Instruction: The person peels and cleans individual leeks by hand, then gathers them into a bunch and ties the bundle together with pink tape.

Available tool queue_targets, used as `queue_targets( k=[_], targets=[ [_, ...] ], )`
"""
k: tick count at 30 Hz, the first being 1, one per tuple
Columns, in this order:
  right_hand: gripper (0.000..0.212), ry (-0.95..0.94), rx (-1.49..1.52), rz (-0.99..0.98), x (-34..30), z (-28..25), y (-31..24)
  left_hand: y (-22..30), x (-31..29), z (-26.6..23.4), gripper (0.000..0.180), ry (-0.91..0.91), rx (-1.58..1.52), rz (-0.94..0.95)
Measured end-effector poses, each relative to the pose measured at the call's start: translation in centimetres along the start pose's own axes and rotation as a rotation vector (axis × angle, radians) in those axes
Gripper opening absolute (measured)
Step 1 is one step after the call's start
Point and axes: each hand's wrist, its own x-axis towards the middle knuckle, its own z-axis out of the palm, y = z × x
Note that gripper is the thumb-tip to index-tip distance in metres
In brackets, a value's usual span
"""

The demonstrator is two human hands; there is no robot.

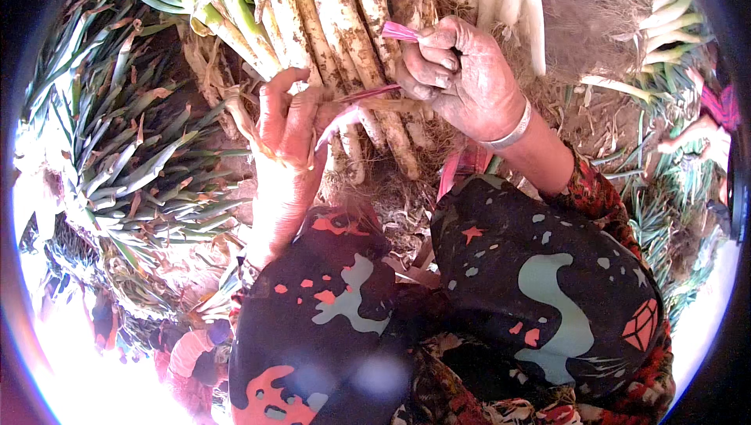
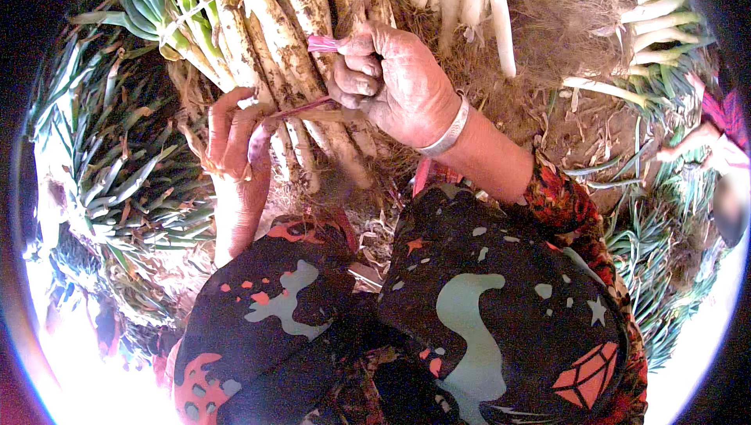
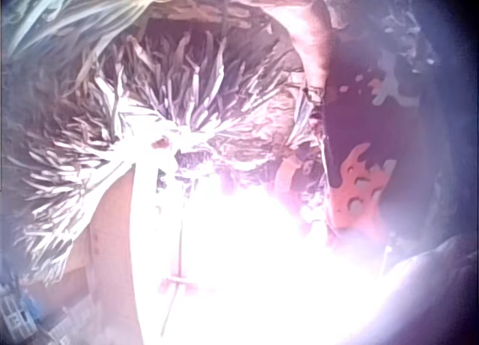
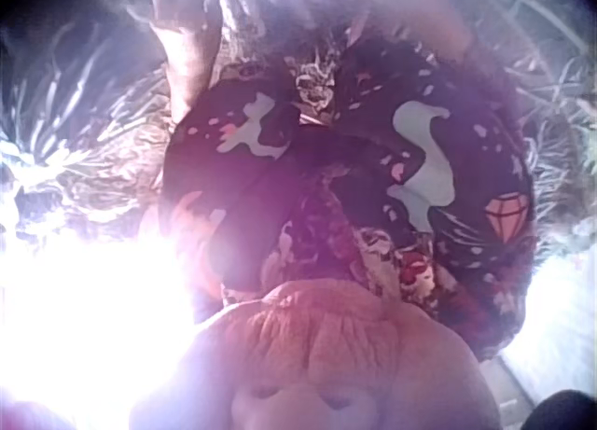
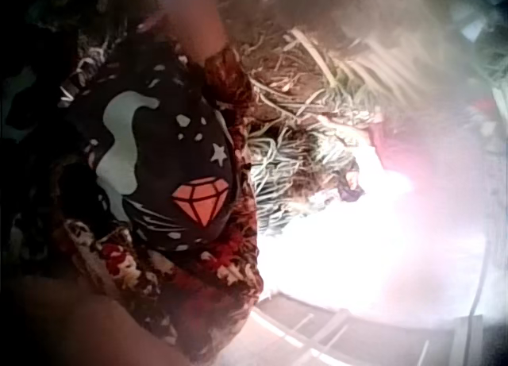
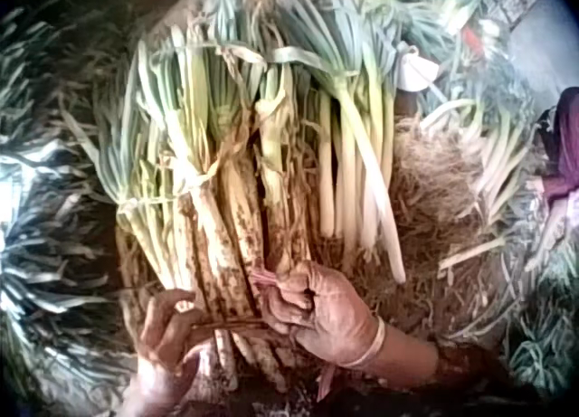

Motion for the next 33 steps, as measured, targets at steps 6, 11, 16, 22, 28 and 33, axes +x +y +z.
queue_targets(
  k=[6,11,16,22,28,33],
  targets=[
    [0.033,-0.057,-0.018,0.182,2.3,-2.3,0.1,1.2,1.9,0.5,0.045,-0.182,-0.951,-0.426],
    [0.038,0.087,-0.18,0.174,1.8,-1.4,-0.1,-0.8,1.6,2.3,0.039,-0.197,-1.275,-0.609],
    [0.031,-0.01,-0.78,0.131,-2.5,5.6,-4.5,-0.8,2.6,-2.6,0.029,-0.299,-1.547,-0.605],
    [0.03,-0.064,-0.523,0.152,-2.2,1.8,-6.1,-2.8,3.7,-2.1,0.03,-0.239,-1.697,-0.742],
    [0.027,-0.105,-1.108,-0.113,-4.4,-1.8,-2.9,-2.9,2.0,1.5,0.031,-0.145,-1.608,-0.851],
    [0.027,-0.093,-1.188,0.064,-6.6,-2.3,-0.2,-2.9,3.4,1.1,0.032,-0.219,-1.551,-0.94]
  ],
)
